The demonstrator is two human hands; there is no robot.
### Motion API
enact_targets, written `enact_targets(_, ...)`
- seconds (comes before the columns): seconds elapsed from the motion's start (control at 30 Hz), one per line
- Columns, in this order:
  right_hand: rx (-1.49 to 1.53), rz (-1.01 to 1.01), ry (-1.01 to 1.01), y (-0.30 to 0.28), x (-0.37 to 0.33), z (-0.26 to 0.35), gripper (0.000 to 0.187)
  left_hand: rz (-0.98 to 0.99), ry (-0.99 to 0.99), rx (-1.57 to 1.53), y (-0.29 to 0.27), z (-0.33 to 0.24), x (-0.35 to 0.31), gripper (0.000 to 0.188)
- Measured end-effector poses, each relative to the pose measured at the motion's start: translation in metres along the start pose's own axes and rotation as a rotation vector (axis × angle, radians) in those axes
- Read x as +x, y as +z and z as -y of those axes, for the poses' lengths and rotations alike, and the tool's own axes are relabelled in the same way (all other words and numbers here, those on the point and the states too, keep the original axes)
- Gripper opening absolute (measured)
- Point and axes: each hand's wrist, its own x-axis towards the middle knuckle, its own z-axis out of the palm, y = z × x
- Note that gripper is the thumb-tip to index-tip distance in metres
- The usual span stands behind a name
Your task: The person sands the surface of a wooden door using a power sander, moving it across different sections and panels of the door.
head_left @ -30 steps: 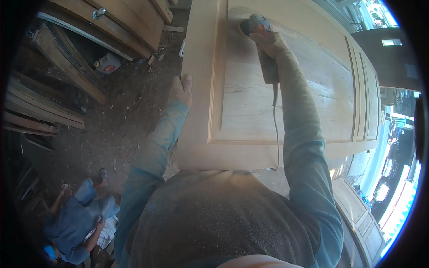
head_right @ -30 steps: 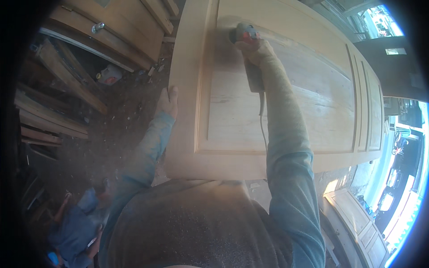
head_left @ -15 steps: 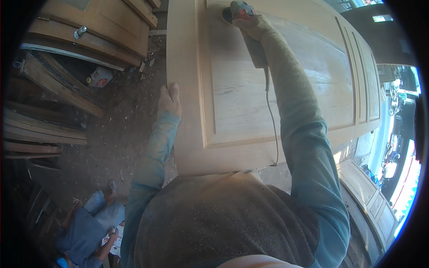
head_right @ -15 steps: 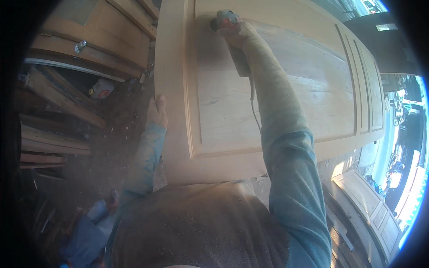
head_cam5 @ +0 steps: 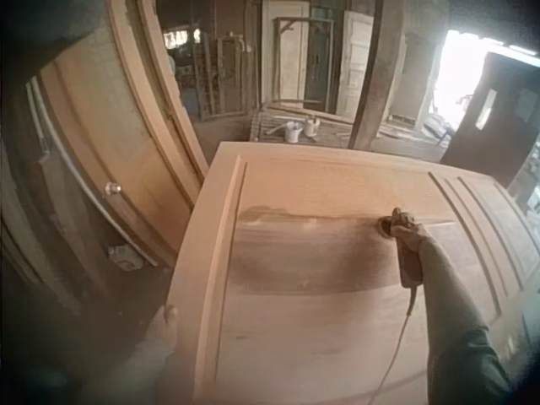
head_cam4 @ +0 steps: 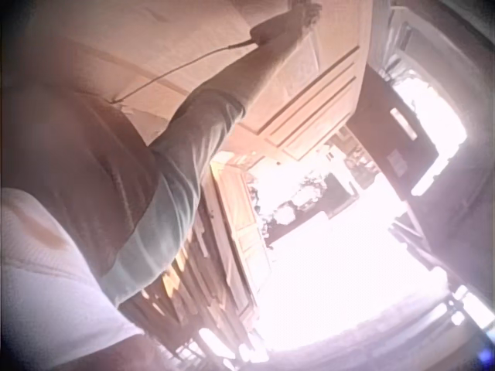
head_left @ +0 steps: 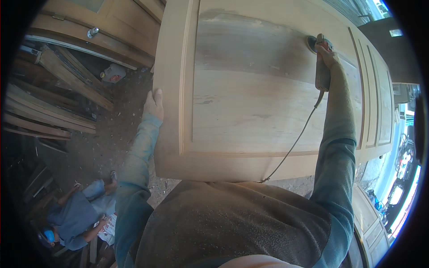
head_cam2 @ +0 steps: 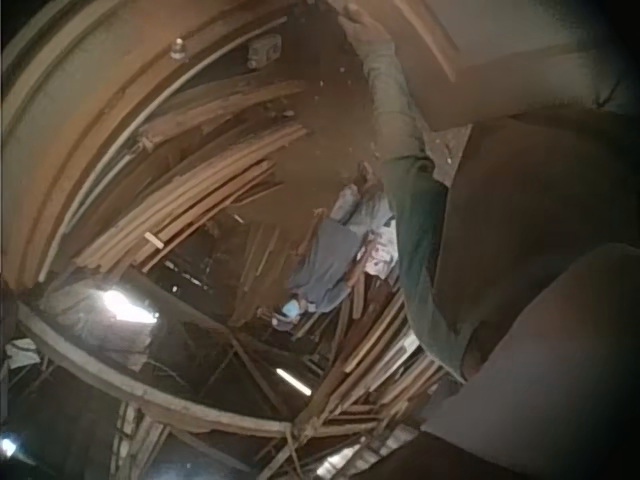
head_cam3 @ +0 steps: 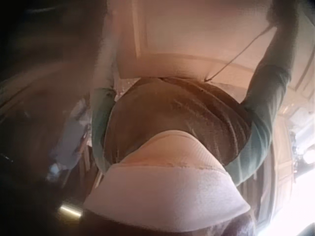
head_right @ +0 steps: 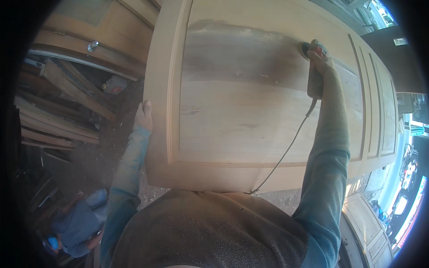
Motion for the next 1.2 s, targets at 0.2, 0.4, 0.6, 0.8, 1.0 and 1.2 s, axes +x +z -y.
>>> enact_targets(0.2, -0.136, 0.053, -0.04, 0.02, 0.015, 0.042, 0.079, -0.031, 0.049, 0.013, 0.005, 0.003, 0.003, 0.083)
enact_targets(0.4, -0.18, 0.157, -0.145, 0.078, -0.036, 0.154, 0.081, 0.008, 0.056, -0.062, 0.006, 0.035, 0.009, 0.08)
enact_targets(0.6, 0.038, 0.137, -0.002, 0.042, 0.015, 0.072, 0.067, 0.024, 0.012, -0.064, -0.003, -0.016, -0.013, 0.078)
enact_targets(0.8, -0.014, 0.137, -0.109, 0.09, 0.007, 0.115, 0.065, 0.008, 0.015, -0.044, 0.002, -0.009, -0.006, 0.078)
enact_targets(1.0, -0.113, 0.304, -0.259, 0.152, -0.059, 0.238, 0.079, 0.028, 0.051, -0.125, 0.006, 0.011, 0.003, 0.076)
enact_targets(1.2, 0.002, 0.238, -0.132, 0.102, -0.031, 0.16, 0.071, 0.05, 0.028, -0.133, -0.005, -0.006, -0.009, 0.072)
